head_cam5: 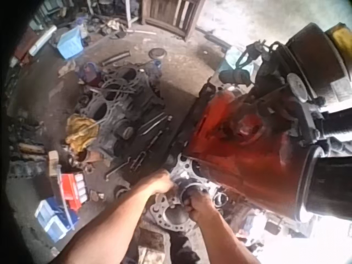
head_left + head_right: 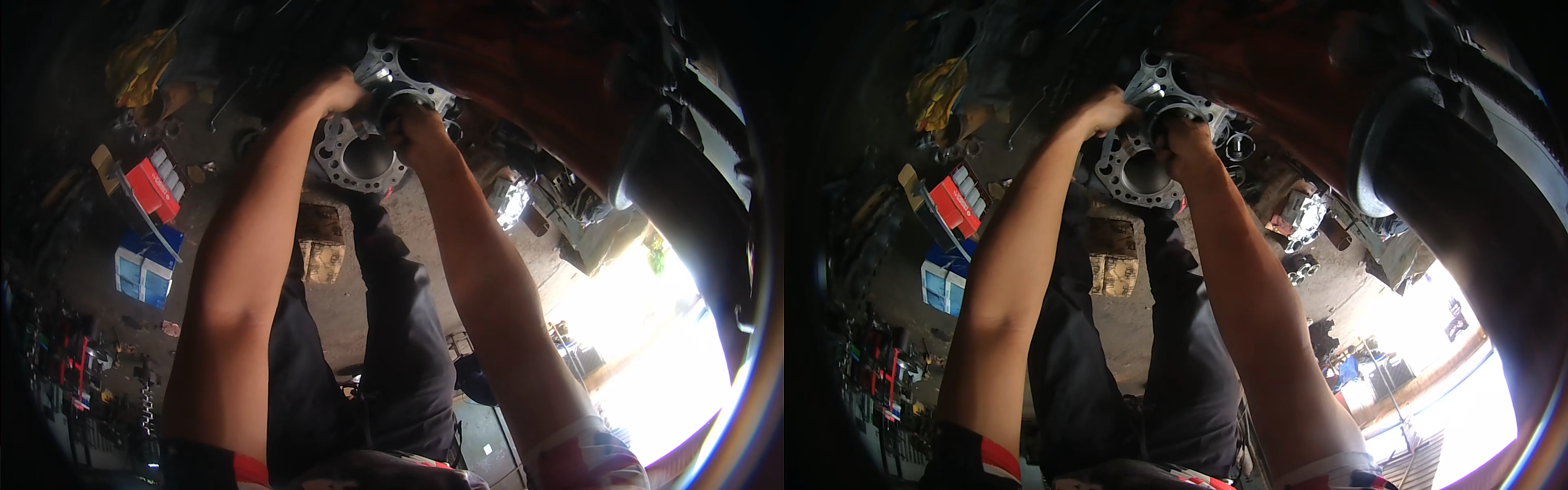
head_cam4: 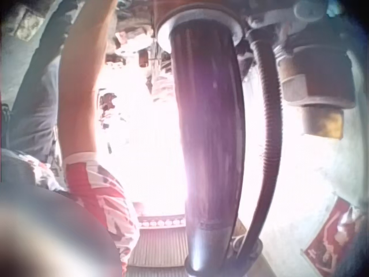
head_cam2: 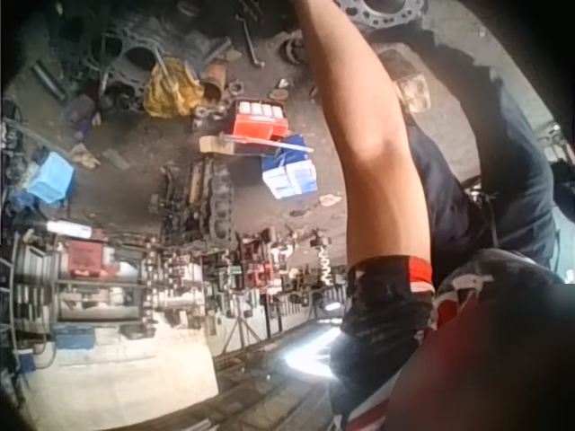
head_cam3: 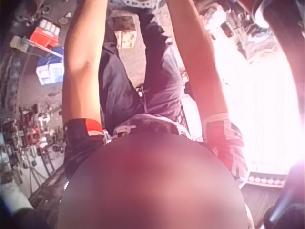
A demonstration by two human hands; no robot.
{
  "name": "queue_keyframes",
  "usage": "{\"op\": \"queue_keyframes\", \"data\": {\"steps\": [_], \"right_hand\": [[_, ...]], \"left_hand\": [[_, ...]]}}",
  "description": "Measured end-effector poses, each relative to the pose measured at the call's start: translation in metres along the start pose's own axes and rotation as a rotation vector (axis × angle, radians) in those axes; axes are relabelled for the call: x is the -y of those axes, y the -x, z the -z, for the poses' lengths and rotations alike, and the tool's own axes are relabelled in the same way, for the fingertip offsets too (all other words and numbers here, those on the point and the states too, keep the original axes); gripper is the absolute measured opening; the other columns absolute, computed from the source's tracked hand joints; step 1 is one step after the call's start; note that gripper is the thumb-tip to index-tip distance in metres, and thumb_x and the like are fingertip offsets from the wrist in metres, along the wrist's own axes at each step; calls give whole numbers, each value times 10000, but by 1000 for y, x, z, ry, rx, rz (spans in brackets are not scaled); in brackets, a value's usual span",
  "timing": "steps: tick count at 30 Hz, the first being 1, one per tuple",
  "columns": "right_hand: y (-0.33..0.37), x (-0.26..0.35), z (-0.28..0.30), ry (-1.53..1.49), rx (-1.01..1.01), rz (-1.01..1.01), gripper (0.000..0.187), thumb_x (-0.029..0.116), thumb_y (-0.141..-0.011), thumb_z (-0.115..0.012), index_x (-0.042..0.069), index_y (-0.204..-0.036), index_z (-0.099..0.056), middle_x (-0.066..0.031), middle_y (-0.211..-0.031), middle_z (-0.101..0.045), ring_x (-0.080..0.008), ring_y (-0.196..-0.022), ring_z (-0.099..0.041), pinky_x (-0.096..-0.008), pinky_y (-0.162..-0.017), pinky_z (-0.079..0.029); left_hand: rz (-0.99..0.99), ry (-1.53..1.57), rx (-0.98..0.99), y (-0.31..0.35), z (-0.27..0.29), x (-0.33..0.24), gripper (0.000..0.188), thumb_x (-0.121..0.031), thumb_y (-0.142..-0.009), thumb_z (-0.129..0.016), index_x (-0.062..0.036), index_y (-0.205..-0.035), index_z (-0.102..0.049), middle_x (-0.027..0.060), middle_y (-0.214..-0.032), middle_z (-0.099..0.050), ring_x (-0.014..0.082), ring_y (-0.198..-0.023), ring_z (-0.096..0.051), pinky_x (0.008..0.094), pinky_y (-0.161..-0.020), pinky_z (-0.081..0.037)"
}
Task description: The person cleans the bores of an engine block with a cloth, then installs cylindrical liners into the bores. They use a ring compressor tool to compress the liner's edge and push it into place, repeating the process for multiple cylinders.
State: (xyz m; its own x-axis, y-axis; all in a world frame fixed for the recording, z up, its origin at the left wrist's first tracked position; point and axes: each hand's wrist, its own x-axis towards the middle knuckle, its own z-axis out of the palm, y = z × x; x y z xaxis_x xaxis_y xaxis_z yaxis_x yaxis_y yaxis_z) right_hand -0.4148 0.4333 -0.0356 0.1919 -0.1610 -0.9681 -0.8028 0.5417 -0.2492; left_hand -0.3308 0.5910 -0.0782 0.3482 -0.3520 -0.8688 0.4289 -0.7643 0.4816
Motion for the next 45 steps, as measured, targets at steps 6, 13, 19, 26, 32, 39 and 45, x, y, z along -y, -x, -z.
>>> {"op": "queue_keyframes", "data": {"steps": [6,13,19,26,32,39,45], "right_hand": [[-9,0,14,9,65,-26,111,65,-997,-560,58,-920,-640,-65,-740,-591,-155,-592,-579,-274,-449,-431],[-37,-8,4,-8,9,-34,145,88,-1006,-557,64,-878,-621,-58,-735,-595,-130,-565,-559,-258,-433,-411],[-51,-11,7,21,55,-28,145,129,-1004,-574,91,-870,-614,-42,-715,-593,-120,-527,-535,-256,-404,-382],[-54,-15,4,133,47,60,156,147,-1003,-554,94,-867,-607,-46,-708,-585,-127,-518,-533,-264,-404,-379],[-61,-14,0,96,10,38,132,133,-988,-541,82,-881,-599,-58,-722,-587,-132,-532,-546,-266,-403,-376],[-67,-14,1,198,-46,30,94,93,-974,-559,63,-897,-604,-78,-767,-620,-145,-573,-591,-267,-426,-408],[-119,-15,-6,39,82,-122,147,58,-991,-544,57,-862,-615,-87,-727,-618,-166,-512,-572,-280,-424,-420]], "left_hand": [[-12,42,19,2,-1,0,325,-314,-799,-800,-47,-800,-614,10,-619,-508,118,-473,-456,300,-404,-325],[-38,24,-30,1,1,-2,306,-303,-846,-768,-35,-788,-632,28,-590,-509,134,-450,-449,320,-409,-334],[-26,31,-21,0,3,-4,311,-303,-841,-770,-21,-800,-644,40,-587,-537,139,-445,-473,330,-408,-344],[-40,47,-22,0,3,-2,338,-319,-820,-783,-6,-850,-659,53,-603,-560,145,-447,-486,321,-405,-353],[-46,55,-25,0,4,-1,354,-324,-822,-786,-1,-891,-660,58,-643,-581,146,-470,-498,319,-409,-362],[-27,20,-28,2,5,-4,375,-326,-834,-783,-1,-987,-674,69,-712,-601,142,-542,-528,309,-448,-393],[-98,67,-12,-1,2,2,433,-370,-833,-816,1,-1015,-686,37,-712,-607,144,-535,-519,300,-448,-380]]}}
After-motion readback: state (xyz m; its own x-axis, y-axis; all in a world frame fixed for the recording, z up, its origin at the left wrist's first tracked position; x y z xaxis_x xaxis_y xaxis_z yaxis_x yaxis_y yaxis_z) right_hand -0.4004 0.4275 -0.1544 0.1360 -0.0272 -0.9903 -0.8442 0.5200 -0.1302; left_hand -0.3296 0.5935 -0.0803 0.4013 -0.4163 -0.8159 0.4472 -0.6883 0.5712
